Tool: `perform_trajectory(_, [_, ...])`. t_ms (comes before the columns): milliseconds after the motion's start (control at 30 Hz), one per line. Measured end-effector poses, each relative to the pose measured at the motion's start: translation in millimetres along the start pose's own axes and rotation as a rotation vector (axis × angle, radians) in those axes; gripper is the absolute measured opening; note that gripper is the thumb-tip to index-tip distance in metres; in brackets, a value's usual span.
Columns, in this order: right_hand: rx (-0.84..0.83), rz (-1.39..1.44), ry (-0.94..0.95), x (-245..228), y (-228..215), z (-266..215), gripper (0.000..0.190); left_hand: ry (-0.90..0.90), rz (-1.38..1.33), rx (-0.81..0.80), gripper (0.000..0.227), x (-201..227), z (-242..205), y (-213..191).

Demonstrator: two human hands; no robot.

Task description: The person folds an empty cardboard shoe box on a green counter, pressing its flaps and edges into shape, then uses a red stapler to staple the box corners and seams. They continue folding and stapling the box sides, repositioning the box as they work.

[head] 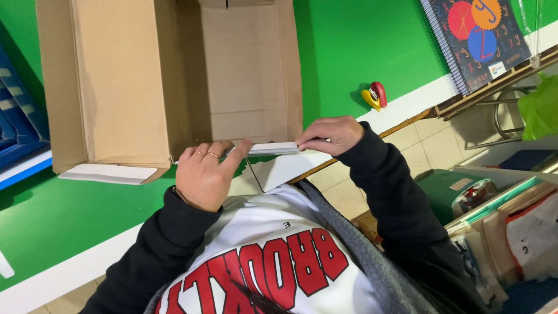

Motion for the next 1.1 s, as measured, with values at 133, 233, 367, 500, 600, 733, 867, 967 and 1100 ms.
perform_trajectory(133, [-0.032,0.048,0.031,5,3,0,0.015,0.005,-0.093,0.021,0.034,3,5,-1])
perform_trajectory(233, [-0.040,0.062,0.031,4,2,0,0.016,0.013,-0.156,0.081,0.024,11,10,-3])
perform_trajectory(367, [-0.039,0.086,0.028,1,3,3,0.016,0.043,-0.185,0.053,0.035,27,20,6])
perform_trajectory(500, [-0.051,0.122,0.035,1,6,4,0.017,0.091,-0.264,0.095,0.029,37,22,17])
perform_trajectory(600, [-0.025,0.129,0.043,0,6,1,0.021,0.096,-0.280,0.104,0.021,38,22,20])
perform_trajectory(733, [-0.022,0.165,0.112,15,-3,-14,0.036,0.100,-0.285,0.125,0.018,38,26,18])
perform_trajectory(867, [0.210,0.060,0.397,102,-55,-60,0.033,0.109,-0.281,0.146,0.018,40,24,16])
perform_trajectory(967, [0.646,-0.230,0.570,155,-117,-112,0.053,0.107,-0.284,0.157,0.015,39,24,16])
perform_trajectory(1100, [0.527,-0.379,0.813,219,-114,-136,0.077,0.104,-0.274,0.154,0.014,38,23,18])
Point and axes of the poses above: each hand's wrist, its own z-axis towards the middle knuckle, its own y-axis out of the palm, x = y × z, the point moved 10 cm from there along z, towards the middle knuckle, and after that the axes turned 6 degrees about z, right-handed, at the moved point
